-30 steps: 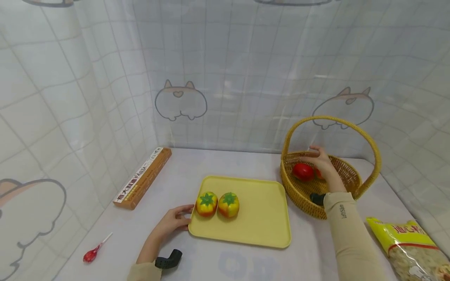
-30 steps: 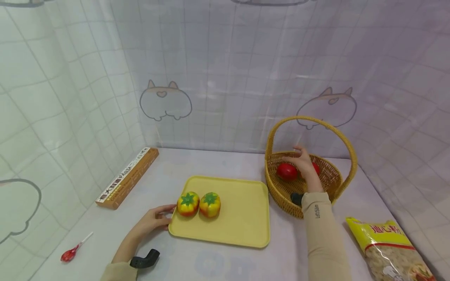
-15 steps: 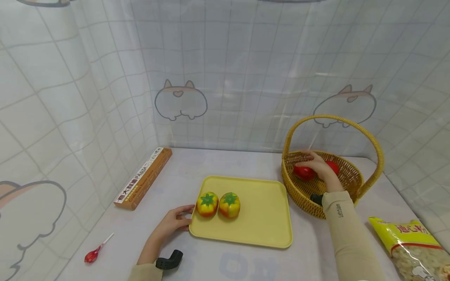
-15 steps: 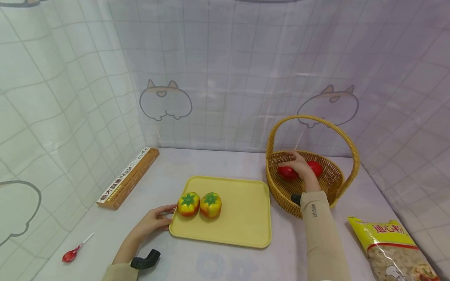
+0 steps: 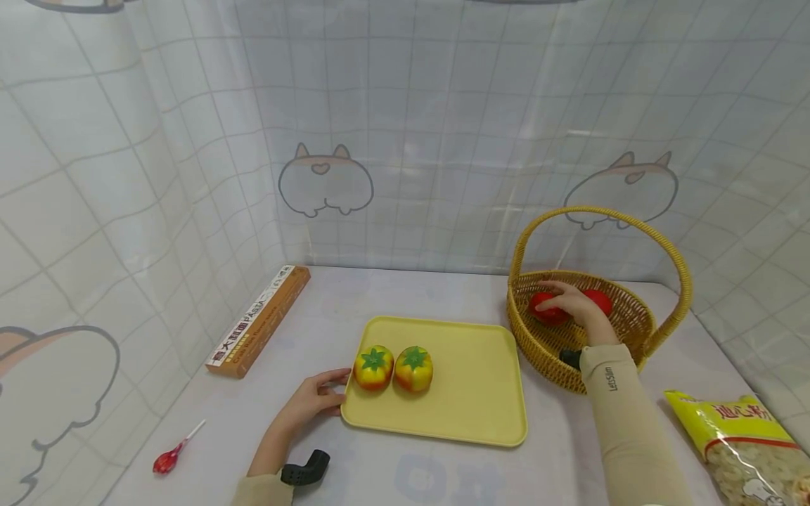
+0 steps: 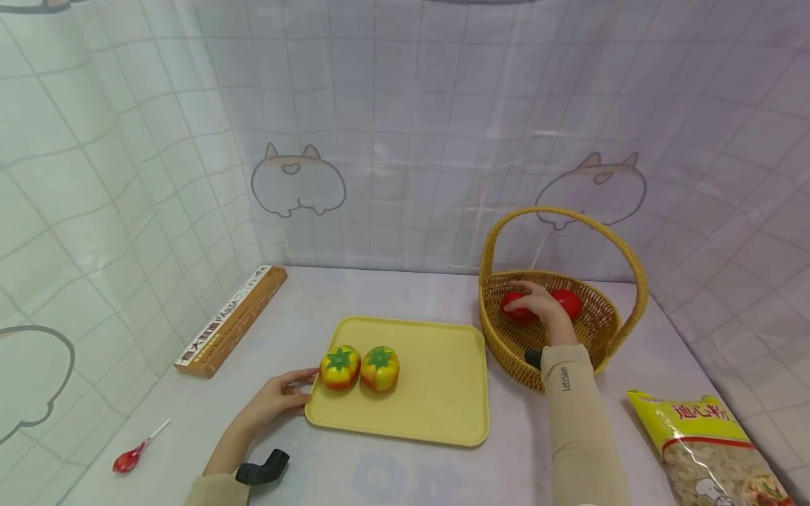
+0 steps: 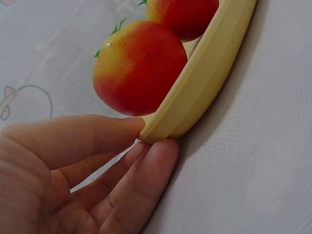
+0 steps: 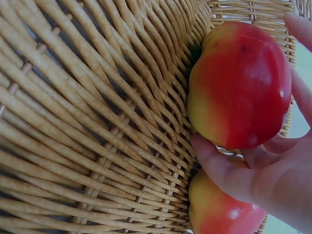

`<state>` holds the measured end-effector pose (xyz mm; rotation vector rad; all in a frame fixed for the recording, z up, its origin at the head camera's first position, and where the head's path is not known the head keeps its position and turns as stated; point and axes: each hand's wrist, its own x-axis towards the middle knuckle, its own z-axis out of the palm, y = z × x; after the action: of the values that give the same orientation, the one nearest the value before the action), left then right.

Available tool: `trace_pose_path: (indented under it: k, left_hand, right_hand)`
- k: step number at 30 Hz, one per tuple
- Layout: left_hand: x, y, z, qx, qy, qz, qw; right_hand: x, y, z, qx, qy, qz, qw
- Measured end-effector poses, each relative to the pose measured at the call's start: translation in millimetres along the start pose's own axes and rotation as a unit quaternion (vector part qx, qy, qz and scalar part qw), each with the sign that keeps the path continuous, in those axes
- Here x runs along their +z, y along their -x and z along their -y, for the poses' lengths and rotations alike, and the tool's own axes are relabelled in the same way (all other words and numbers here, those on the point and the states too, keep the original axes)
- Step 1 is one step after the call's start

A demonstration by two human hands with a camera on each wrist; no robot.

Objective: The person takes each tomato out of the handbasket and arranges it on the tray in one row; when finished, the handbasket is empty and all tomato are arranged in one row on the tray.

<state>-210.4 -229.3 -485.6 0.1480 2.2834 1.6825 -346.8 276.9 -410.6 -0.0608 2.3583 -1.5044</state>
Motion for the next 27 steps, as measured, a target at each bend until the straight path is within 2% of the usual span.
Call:
trace_pose_path:
  k: [8,12,21,27]
  left_hand:
    - [0.1,0.4,-1.1,-0.002,0.004,0.0,1.0]
    - [0.7,0.8,-2.1,-0.005,0.003,-0.001,1.0]
    - [1.7,3.1,-1.2,-0.008,0.002,-0.007,0.9999]
    - [1.3,0.1,1.3,-0.013,-0.008,-0.011,0.9998]
  right_hand:
    - [-0.9,2.9,2.6,0.026,0.027,0.02,0.9991]
    - [0.6,1.9,1.9,0.041,0.004,0.014,0.999]
    - [3.5,3.0,4.8,0.015,-0.036,-0.042,0.9983]
    - [2.2,6.0,11.3,-0.012,-0.068,-0.054,0.9962]
